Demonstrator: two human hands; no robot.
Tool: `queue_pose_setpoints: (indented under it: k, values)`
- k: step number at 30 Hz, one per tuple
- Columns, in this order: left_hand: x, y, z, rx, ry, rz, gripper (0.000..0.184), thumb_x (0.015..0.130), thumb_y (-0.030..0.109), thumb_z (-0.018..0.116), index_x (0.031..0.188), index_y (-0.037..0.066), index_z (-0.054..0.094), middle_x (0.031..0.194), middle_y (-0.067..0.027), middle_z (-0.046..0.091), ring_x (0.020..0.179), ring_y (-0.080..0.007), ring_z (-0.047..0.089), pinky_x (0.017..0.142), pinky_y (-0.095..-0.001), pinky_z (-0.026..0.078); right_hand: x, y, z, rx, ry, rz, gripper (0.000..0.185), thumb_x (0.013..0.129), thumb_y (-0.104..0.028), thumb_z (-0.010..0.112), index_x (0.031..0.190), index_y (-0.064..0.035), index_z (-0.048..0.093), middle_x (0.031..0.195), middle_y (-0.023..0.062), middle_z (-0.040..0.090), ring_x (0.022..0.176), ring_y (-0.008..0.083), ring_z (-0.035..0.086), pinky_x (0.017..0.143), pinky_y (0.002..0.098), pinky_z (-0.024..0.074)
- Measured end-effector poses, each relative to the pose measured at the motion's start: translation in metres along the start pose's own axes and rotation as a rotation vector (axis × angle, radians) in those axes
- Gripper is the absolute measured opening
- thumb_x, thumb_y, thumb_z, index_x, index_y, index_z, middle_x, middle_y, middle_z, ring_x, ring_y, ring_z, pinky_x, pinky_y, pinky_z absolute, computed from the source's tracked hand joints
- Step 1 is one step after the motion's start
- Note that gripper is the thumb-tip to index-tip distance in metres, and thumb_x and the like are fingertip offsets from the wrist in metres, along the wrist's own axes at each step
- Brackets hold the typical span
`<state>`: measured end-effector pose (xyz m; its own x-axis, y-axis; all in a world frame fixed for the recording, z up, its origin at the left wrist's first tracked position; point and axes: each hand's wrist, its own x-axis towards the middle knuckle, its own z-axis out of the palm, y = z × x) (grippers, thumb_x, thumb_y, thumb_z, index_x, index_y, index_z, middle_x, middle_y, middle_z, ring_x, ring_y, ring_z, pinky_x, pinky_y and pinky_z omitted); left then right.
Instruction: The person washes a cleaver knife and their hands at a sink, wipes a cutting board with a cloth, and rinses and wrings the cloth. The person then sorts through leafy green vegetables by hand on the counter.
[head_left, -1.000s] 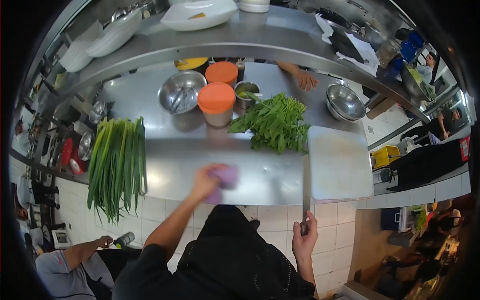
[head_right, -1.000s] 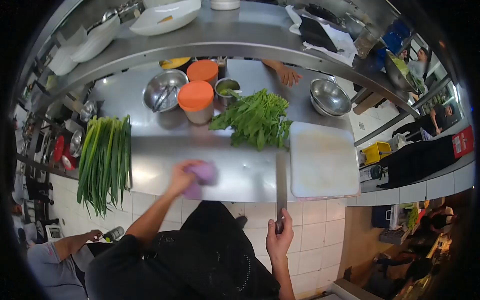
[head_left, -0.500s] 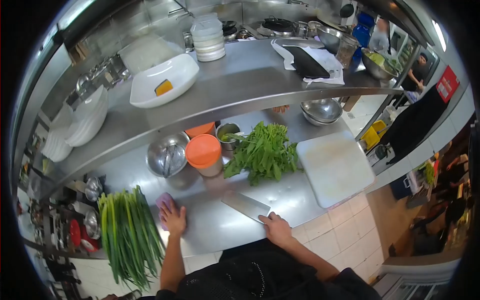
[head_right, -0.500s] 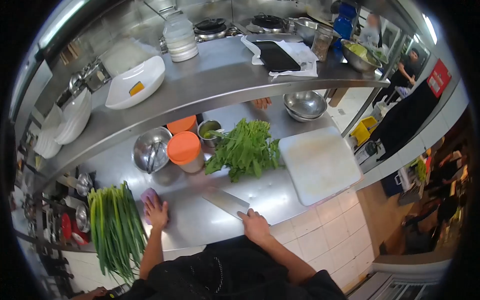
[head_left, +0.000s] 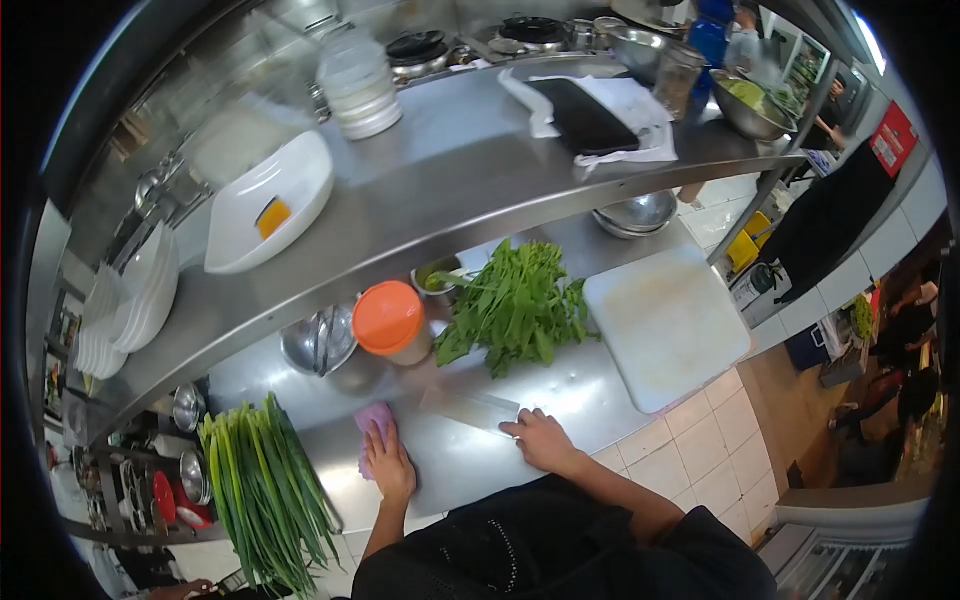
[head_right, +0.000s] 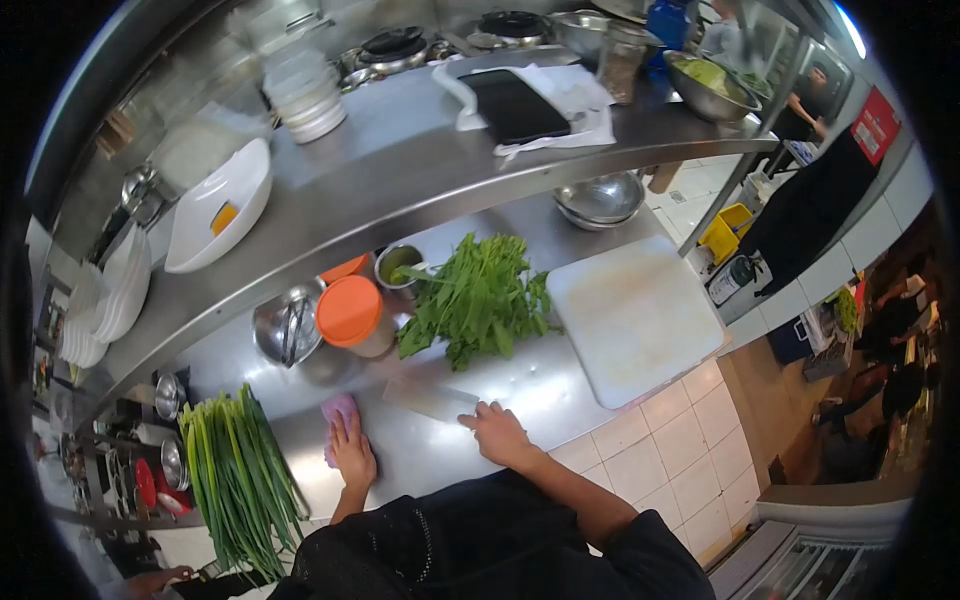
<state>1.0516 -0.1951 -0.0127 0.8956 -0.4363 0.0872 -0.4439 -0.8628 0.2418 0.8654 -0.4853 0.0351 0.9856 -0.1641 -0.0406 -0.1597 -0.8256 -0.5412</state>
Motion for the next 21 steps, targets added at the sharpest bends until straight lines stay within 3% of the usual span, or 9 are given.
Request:
queue_pose_setpoints:
  k: [5, 11, 13, 14, 15, 17, 18, 19, 21]
  values:
    - [0.011, -0.021, -0.031, 0.018, -0.155, 0.294, 0.059, 0.098, 0.024, 0.051, 0.155, 0.018, 0.037, 0.165, -0.0166, 0.023, 0.148, -0.0443, 0.026, 0.119, -0.0576, 0.021, -0.003, 0.017, -0.01, 0.024, -0.069, -0.055, 0.041, 0.087, -0.012, 0.065, 0.128, -0.0126, 0.062, 0.115, 0.015, 0.058, 0.106, 0.0353, 0.056, 0.09, 0.0462, 0.0496]
    - [0.069, -0.111, -0.02, 0.104, -0.06, -0.147, 0.064, 0.102, 0.046, 0.041, 0.159, 0.018, 0.029, 0.166, -0.0167, 0.019, 0.15, -0.0423, 0.022, 0.118, -0.0609, 0.02, -0.039, 0.035, -0.026, 0.171, 0.16, 0.042, 0.036, 0.088, -0.012, 0.066, 0.124, -0.0101, 0.063, 0.11, 0.0133, 0.059, 0.103, 0.0346, 0.058, 0.088, 0.0448, 0.0495]
    - [0.08, -0.085, -0.024, 0.139, -0.074, -0.342, 0.064, 0.101, 0.049, 0.043, 0.157, 0.017, 0.035, 0.164, -0.0165, 0.025, 0.149, -0.042, 0.024, 0.116, -0.0621, 0.021, -0.055, 0.046, -0.027, 0.217, 0.337, 0.063, 0.036, 0.088, -0.011, 0.065, 0.124, -0.0082, 0.064, 0.108, 0.0137, 0.06, 0.104, 0.0346, 0.057, 0.088, 0.0453, 0.0492]
    - [0.087, -0.083, -0.015, 0.213, 0.014, -0.307, 0.06, 0.102, 0.05, 0.043, 0.153, 0.017, 0.043, 0.159, -0.017, 0.036, 0.146, -0.0413, 0.03, 0.114, -0.062, 0.024, -0.062, 0.044, -0.035, 0.211, 0.5, 0.064, 0.025, 0.088, -0.006, 0.063, 0.114, -0.0049, 0.065, 0.104, 0.0137, 0.06, 0.094, 0.0323, 0.06, 0.082, 0.0432, 0.0508]
    - [0.088, -0.074, 0.002, 0.137, 0.352, -0.217, 0.054, 0.103, 0.047, 0.045, 0.142, 0.012, 0.055, 0.146, -0.019, 0.05, 0.137, -0.0419, 0.041, 0.11, -0.0607, 0.029, -0.07, 0.043, -0.042, 0.196, 0.53, 0.092, 0.025, 0.088, -0.006, 0.063, 0.114, -0.0049, 0.065, 0.104, 0.0137, 0.06, 0.094, 0.0323, 0.06, 0.082, 0.0432, 0.0508]
    - [0.076, 0.002, -0.012, -0.149, 0.545, -0.032, 0.042, 0.102, 0.039, 0.051, 0.128, 0.007, 0.063, 0.132, -0.0195, 0.056, 0.123, -0.0398, 0.052, 0.101, -0.0559, 0.037, -0.087, 0.05, -0.064, 0.401, 0.751, 0.348, 0.011, 0.087, -0.002, 0.062, 0.098, -0.0033, 0.061, 0.101, 0.0133, 0.058, 0.082, 0.0327, 0.06, 0.072, 0.0412, 0.0516]
    - [0.067, 0.056, -0.021, -0.363, 0.605, 0.127, 0.037, 0.102, 0.029, 0.052, 0.121, -0.001, 0.061, 0.125, -0.0217, 0.056, 0.118, -0.0392, 0.052, 0.101, -0.053, 0.038, -0.086, 0.068, -0.065, 0.442, 0.952, 0.405, 0.01, 0.085, 0.003, 0.061, 0.085, -0.0022, 0.053, 0.088, 0.0132, 0.056, 0.067, 0.0269, 0.059, 0.06, 0.0368, 0.0485]
    - [0.058, 0.102, -0.015, -0.488, 0.572, 0.226, 0.036, 0.101, 0.027, 0.054, 0.121, -0.002, 0.061, 0.124, -0.0218, 0.056, 0.117, -0.0389, 0.052, 0.101, -0.0511, 0.039, -0.09, 0.094, -0.074, 0.427, 0.944, 0.4, 0.01, 0.085, 0.003, 0.061, 0.085, -0.0022, 0.053, 0.088, 0.0132, 0.056, 0.067, 0.0269, 0.059, 0.06, 0.0368, 0.0485]
    - [0.052, 0.19, -0.013, -0.648, 0.443, 0.483, 0.035, 0.099, 0.024, 0.058, 0.12, -0.003, 0.061, 0.123, -0.0215, 0.056, 0.116, -0.0382, 0.052, 0.101, -0.0485, 0.039, -0.085, 0.153, -0.105, 0.468, 1.25, 0.635, 0.014, 0.083, 0.005, 0.061, 0.081, -0.0019, 0.049, 0.074, 0.0108, 0.05, 0.062, 0.0181, 0.052, 0.055, 0.0333, 0.0431]
